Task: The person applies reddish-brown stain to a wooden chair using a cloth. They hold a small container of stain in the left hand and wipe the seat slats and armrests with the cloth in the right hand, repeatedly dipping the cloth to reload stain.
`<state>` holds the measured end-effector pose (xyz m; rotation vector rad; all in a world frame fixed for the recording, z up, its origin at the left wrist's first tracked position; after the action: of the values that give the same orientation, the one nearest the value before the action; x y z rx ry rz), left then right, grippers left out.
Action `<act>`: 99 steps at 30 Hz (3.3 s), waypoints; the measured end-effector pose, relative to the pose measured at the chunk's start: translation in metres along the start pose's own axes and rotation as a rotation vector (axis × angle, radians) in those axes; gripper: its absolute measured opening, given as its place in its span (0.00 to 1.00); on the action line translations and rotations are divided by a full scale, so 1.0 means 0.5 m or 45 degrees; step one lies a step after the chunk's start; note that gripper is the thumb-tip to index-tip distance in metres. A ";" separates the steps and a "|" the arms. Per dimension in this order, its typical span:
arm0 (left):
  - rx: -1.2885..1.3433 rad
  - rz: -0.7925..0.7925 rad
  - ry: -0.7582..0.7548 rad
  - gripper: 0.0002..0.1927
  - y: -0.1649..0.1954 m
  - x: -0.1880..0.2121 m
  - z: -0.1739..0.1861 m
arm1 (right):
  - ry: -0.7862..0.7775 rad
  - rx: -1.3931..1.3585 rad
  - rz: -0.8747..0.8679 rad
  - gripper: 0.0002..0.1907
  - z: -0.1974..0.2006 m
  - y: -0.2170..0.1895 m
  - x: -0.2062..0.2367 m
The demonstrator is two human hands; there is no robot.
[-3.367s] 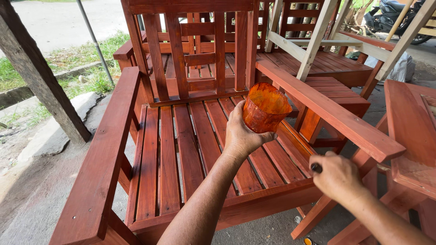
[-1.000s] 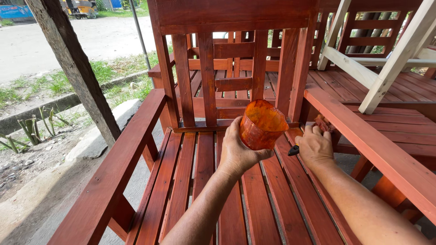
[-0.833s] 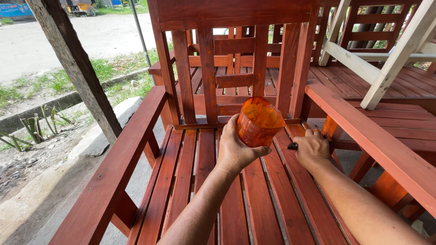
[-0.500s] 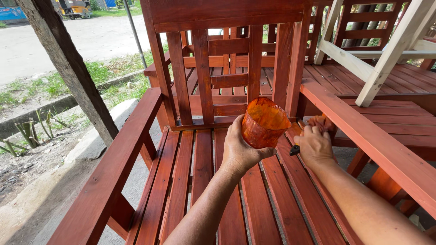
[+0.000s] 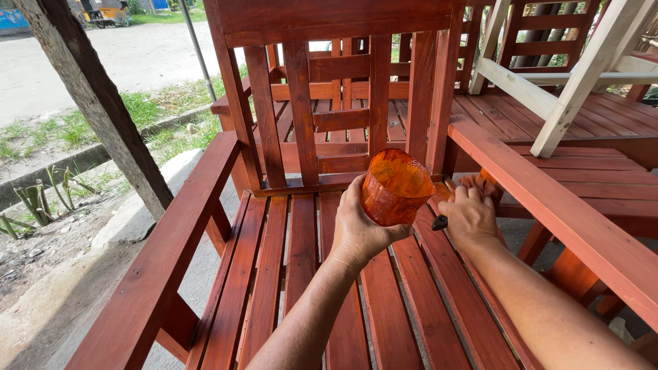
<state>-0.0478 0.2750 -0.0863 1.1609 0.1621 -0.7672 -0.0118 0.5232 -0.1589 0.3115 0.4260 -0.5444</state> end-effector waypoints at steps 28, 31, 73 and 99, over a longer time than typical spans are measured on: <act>-0.016 0.103 -0.031 0.63 0.014 0.014 0.031 | -0.472 -0.288 -0.452 0.23 -0.017 0.010 -0.059; -0.036 0.051 -0.023 0.63 0.026 0.024 0.040 | -0.489 -0.298 -0.416 0.21 0.000 0.005 -0.052; -0.084 0.125 0.014 0.65 -0.011 0.008 0.052 | -0.443 -0.569 -0.484 0.15 -0.046 0.003 -0.132; -0.036 0.135 0.070 0.65 -0.011 0.004 0.073 | -0.107 0.215 0.218 0.11 0.086 -0.073 -0.071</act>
<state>-0.0591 0.2415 -0.0763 1.1548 0.1552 -0.6380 -0.0465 0.4919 -0.1111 0.4810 0.2690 -0.4245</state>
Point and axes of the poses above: each hand's wrist, its own x-axis away from the middle knuckle, its own z-axis out of the back of the hand, y = z × x, the point moved 1 cm from there along -x, towards the middle knuckle, and after that the axes turned 7 degrees about -z, right-handed, at the moved point
